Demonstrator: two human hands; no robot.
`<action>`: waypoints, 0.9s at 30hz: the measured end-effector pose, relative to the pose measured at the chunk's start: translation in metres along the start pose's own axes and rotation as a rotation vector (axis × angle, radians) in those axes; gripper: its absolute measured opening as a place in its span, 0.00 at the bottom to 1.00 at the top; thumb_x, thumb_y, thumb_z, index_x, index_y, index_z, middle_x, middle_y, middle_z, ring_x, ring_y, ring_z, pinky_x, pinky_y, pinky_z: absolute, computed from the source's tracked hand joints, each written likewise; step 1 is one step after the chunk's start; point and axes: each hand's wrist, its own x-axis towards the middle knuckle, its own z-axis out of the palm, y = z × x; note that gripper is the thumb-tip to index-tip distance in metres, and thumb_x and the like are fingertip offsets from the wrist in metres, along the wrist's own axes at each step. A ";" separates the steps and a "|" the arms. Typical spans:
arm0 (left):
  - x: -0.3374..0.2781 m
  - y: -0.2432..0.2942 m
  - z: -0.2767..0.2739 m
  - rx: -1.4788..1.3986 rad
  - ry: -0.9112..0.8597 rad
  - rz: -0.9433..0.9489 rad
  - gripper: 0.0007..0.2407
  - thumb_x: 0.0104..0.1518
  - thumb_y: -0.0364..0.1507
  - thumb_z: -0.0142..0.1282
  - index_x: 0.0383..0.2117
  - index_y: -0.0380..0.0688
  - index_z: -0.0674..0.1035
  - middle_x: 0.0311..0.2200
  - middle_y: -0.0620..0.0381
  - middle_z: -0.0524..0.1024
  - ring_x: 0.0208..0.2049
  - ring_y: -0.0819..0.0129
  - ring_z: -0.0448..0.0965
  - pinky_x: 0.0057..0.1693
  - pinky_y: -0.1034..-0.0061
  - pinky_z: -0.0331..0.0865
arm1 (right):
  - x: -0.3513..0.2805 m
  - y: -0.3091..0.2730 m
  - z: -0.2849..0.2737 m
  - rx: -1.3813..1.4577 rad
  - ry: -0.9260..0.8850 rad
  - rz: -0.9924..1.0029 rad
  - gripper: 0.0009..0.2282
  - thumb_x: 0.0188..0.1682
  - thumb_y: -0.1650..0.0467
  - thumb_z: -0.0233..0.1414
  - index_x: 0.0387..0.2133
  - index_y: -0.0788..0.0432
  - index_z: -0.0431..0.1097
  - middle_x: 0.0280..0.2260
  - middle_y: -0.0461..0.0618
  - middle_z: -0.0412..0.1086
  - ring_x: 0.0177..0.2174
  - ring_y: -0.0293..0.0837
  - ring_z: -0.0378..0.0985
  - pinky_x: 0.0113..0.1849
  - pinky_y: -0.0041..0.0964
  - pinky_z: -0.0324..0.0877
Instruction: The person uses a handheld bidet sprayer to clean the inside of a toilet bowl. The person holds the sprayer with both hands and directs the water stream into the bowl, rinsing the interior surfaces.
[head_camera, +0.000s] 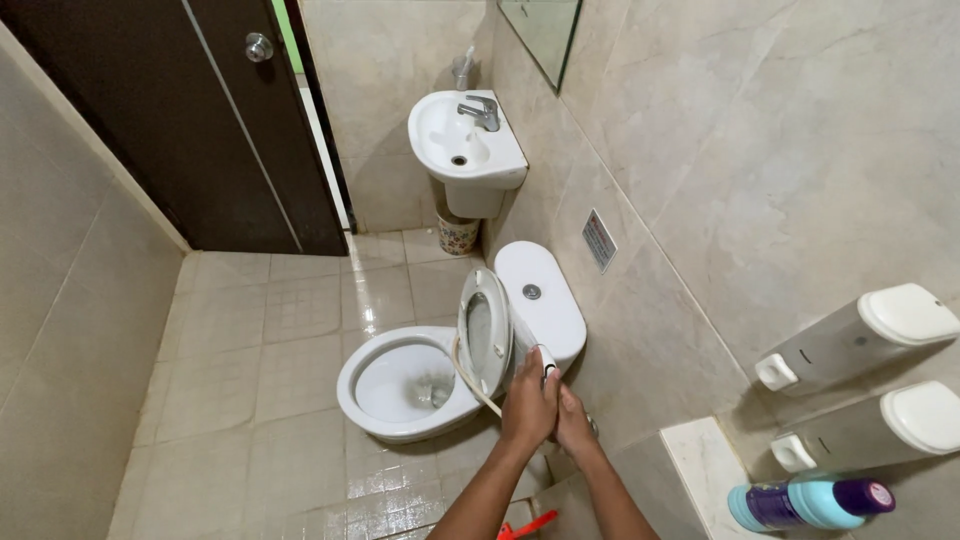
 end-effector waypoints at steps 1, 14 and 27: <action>0.001 -0.001 0.001 -0.001 0.003 -0.001 0.23 0.65 0.33 0.47 0.63 0.28 0.65 0.63 0.34 0.64 0.65 0.41 0.65 0.67 0.61 0.60 | 0.003 0.005 -0.003 -0.002 -0.003 0.000 0.22 0.58 0.57 0.40 0.57 0.58 0.67 0.36 0.38 0.75 0.30 0.29 0.74 0.32 0.25 0.71; 0.013 -0.006 0.008 -0.040 0.006 -0.016 0.23 0.65 0.32 0.49 0.62 0.28 0.66 0.62 0.33 0.66 0.64 0.43 0.66 0.66 0.62 0.62 | 0.018 0.012 -0.009 -0.066 0.046 0.016 0.18 0.58 0.59 0.40 0.50 0.54 0.70 0.24 0.37 0.69 0.18 0.30 0.62 0.21 0.28 0.58; 0.011 0.019 0.003 -0.028 -0.156 -0.122 0.22 0.65 0.32 0.46 0.66 0.38 0.64 0.54 0.40 0.74 0.50 0.46 0.80 0.54 0.58 0.73 | 0.006 0.010 -0.015 -0.087 0.161 0.026 0.18 0.60 0.62 0.43 0.53 0.60 0.70 0.26 0.38 0.70 0.20 0.30 0.64 0.22 0.29 0.60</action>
